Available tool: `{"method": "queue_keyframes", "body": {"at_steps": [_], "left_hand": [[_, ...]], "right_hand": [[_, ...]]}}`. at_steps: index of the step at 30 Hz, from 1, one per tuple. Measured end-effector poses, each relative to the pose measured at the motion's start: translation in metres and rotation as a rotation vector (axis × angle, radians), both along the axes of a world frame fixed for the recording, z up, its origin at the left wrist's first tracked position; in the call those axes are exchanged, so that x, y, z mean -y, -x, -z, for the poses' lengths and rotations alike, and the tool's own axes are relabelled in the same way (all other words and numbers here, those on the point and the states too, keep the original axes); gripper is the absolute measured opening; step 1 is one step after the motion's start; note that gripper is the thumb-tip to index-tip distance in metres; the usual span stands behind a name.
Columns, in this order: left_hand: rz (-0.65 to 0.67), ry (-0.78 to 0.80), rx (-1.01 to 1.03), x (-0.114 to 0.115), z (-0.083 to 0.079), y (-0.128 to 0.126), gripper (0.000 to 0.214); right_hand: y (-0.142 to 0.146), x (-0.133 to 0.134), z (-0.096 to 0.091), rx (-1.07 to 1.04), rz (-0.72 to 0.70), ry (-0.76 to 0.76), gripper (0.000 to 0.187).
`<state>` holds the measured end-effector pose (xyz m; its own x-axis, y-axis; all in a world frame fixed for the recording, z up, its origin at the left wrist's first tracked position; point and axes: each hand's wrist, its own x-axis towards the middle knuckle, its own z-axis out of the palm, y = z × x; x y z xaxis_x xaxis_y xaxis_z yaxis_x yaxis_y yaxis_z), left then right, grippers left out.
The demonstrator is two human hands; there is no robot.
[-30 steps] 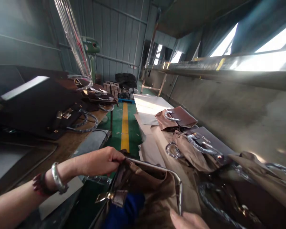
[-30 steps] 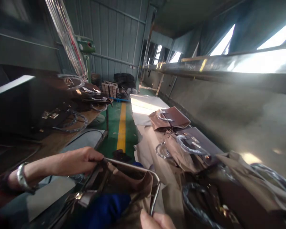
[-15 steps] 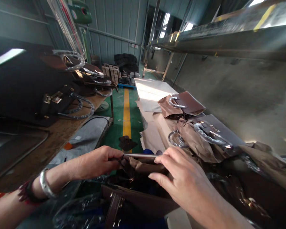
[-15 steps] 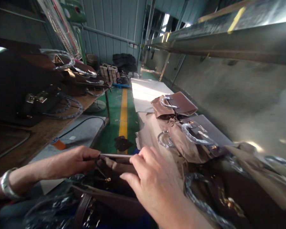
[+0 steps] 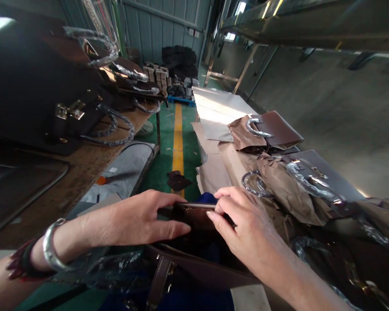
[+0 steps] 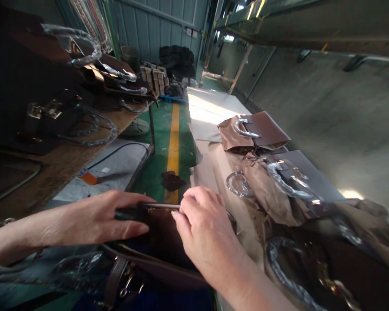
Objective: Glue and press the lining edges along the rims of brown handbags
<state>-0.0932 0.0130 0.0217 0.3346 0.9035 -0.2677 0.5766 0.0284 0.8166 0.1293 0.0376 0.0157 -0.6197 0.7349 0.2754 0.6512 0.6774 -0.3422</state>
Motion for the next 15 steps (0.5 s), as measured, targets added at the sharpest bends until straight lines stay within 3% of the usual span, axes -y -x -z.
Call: {"method": "queue_keyframes", "body": {"at_steps": [8, 15], "left_hand": [[-0.039, 0.083, 0.324, -0.01, 0.027, -0.013, 0.028], [-0.109, 0.093, 0.349, -0.009, 0.035, -0.01, 0.026]], "right_hand": [[0.002, -0.006, 0.002, -0.003, 0.026, 0.107, 0.019], [0.007, -0.008, 0.003, 0.02, 0.076, 0.127, 0.021]]}}
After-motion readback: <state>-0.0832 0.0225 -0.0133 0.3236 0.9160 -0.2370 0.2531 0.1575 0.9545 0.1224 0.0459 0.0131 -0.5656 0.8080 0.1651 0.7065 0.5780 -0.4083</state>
